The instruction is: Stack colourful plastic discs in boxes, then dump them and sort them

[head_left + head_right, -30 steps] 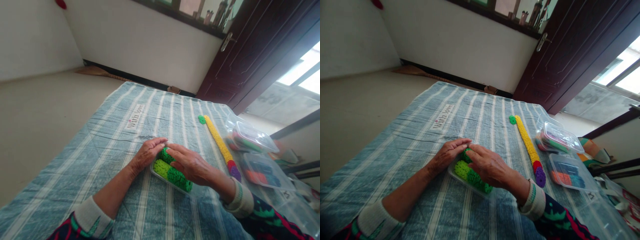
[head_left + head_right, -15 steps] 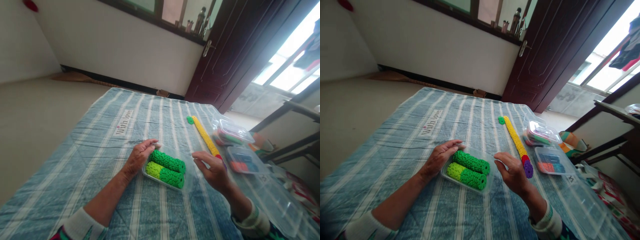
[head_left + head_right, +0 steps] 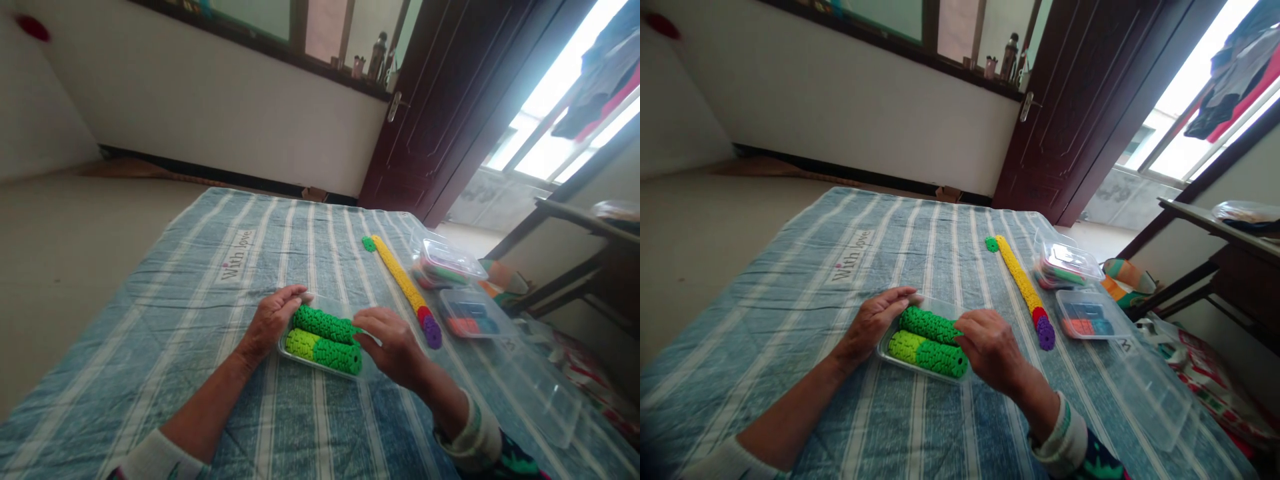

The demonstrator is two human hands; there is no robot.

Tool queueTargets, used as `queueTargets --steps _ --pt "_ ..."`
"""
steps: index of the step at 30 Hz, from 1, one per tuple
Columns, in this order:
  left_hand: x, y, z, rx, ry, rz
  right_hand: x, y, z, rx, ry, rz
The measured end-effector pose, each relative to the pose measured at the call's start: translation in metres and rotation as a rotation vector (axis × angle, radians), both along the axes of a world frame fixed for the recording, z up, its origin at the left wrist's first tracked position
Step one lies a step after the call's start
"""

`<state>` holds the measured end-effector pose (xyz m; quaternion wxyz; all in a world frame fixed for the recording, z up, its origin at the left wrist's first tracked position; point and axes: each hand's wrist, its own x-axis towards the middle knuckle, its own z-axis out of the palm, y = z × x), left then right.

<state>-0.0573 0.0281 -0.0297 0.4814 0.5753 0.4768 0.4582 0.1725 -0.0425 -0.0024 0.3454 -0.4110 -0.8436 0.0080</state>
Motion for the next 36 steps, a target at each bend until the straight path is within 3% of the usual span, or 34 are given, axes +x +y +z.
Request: queueTargets --steps 6,13,21,29,36 --pt "0.0 0.0 0.001 0.016 -0.005 -0.01 -0.029 0.021 0.002 -0.176 -0.407 -0.205" --pt "-0.001 -0.002 0.002 0.004 -0.025 -0.031 -0.039 0.028 0.007 -0.368 -0.618 -0.213" --pt "-0.002 0.0 0.001 0.016 -0.001 -0.027 -0.039 0.026 0.009 -0.425 -0.506 -0.246" --pt "-0.002 0.004 -0.004 0.003 0.011 -0.027 -0.051 0.034 0.011 -0.447 -0.577 -0.255" --pt "-0.002 0.005 -0.005 0.007 0.001 -0.029 -0.007 0.045 0.024 -0.363 -0.124 -0.34"
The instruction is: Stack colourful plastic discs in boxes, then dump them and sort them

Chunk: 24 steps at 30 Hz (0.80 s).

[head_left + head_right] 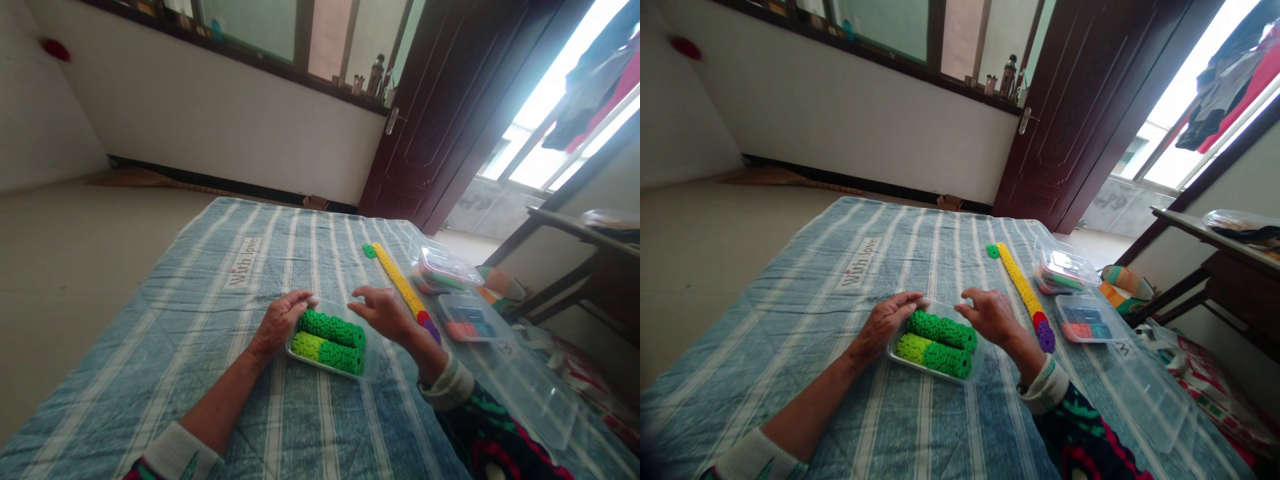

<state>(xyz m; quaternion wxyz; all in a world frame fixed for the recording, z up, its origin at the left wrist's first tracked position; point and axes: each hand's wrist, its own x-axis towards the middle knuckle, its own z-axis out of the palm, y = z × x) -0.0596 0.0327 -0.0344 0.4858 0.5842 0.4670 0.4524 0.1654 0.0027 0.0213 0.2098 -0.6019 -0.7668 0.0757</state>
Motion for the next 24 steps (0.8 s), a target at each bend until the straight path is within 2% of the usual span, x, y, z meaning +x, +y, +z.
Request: queueTargets --steps 6,11,15,24 --pt "-0.001 0.003 -0.004 0.004 0.008 0.018 0.049 0.023 0.0 0.006 0.138 -0.076" --pt "-0.002 0.001 0.004 -0.027 -0.02 0.023 0.073 0.06 0.001 -0.044 -0.093 -0.177" --pt "-0.003 -0.001 0.007 -0.057 -0.035 0.029 0.079 0.1 0.0 -0.055 -0.217 -0.228" --pt "-0.007 -0.002 0.003 -0.148 -0.076 0.021 0.071 0.194 -0.011 -0.094 -0.451 -0.205"
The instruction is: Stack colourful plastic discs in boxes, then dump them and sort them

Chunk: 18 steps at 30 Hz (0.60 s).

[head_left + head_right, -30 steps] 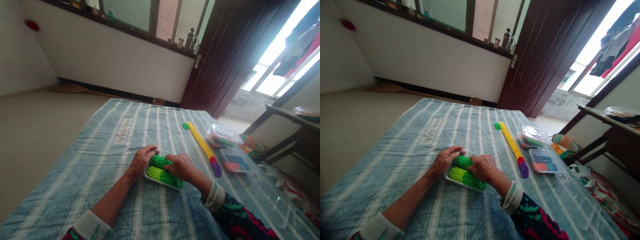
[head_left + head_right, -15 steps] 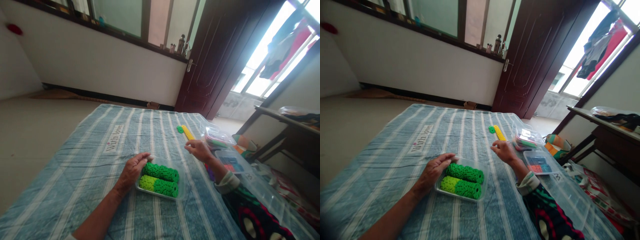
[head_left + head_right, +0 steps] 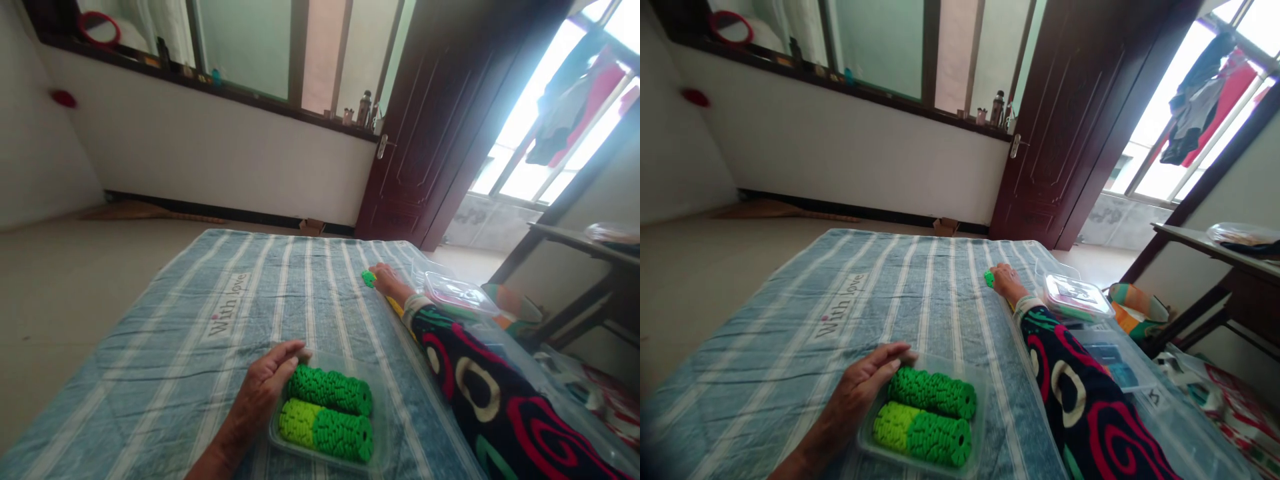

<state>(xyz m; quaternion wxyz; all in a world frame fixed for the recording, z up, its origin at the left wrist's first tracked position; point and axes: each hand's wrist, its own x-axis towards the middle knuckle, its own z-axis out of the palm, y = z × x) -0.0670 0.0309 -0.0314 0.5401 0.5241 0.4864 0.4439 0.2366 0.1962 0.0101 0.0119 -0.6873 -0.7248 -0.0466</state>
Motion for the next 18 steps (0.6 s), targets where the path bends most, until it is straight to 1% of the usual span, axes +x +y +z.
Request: queueTargets --steps 3,7,9,12,15,18 --pt "-0.001 -0.001 0.0 -0.03 -0.008 -0.014 -0.002 0.018 -0.004 -0.04 -0.06 -0.001" --pt "-0.001 -0.003 0.003 -0.045 0.0 -0.03 -0.003 0.028 -0.004 -0.106 -0.118 -0.016" --pt "0.001 -0.004 0.004 -0.032 0.008 -0.032 -0.003 0.029 -0.003 -0.124 -0.137 -0.026" --pt "0.003 -0.003 0.003 0.002 0.028 -0.031 -0.003 0.029 -0.001 -0.113 -0.147 -0.02" --pt "0.004 -0.001 -0.001 0.02 0.035 -0.037 -0.007 0.025 0.001 -0.089 -0.129 0.017" --pt "0.005 -0.001 -0.002 0.023 0.016 -0.043 -0.015 0.014 0.008 -0.061 -0.095 0.075"
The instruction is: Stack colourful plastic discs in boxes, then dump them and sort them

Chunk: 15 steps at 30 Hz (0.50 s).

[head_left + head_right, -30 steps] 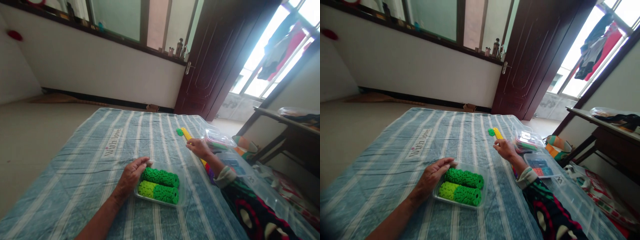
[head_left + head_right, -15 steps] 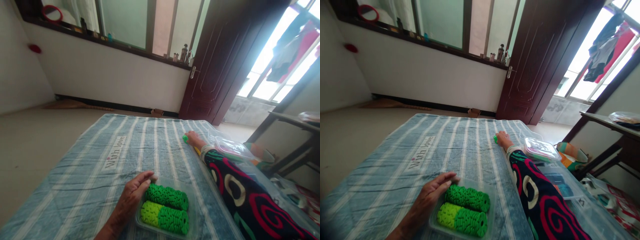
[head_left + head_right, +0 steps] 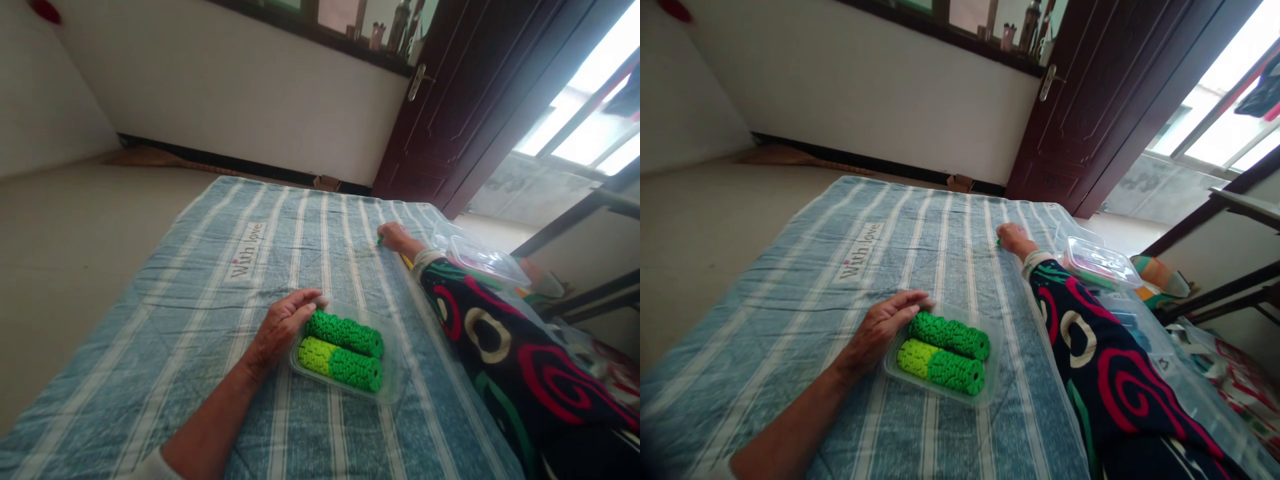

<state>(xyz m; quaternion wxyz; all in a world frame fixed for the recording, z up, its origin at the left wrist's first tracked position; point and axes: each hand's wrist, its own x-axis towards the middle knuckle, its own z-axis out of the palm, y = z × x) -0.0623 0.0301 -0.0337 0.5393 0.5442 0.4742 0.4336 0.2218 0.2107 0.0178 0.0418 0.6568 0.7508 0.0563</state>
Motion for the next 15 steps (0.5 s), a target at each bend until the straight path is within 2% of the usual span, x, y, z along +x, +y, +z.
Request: queueTargets --steps 3,5,9,12,15 --pt "0.0 -0.001 0.001 0.005 0.006 -0.001 -0.009 -0.026 0.016 0.043 0.058 0.09" --pt "0.001 -0.001 0.002 0.012 0.019 0.0 -0.015 -0.058 0.03 0.051 0.186 0.242" --pt "0.001 0.0 0.0 0.031 0.022 -0.008 -0.027 -0.143 0.051 -0.255 0.488 0.692" --pt "0.001 0.001 -0.003 0.049 0.006 -0.024 -0.035 -0.195 0.048 -0.441 0.466 0.877" --pt "0.001 0.001 -0.004 0.059 0.018 -0.022 -0.041 -0.219 0.033 -0.469 0.292 0.931"
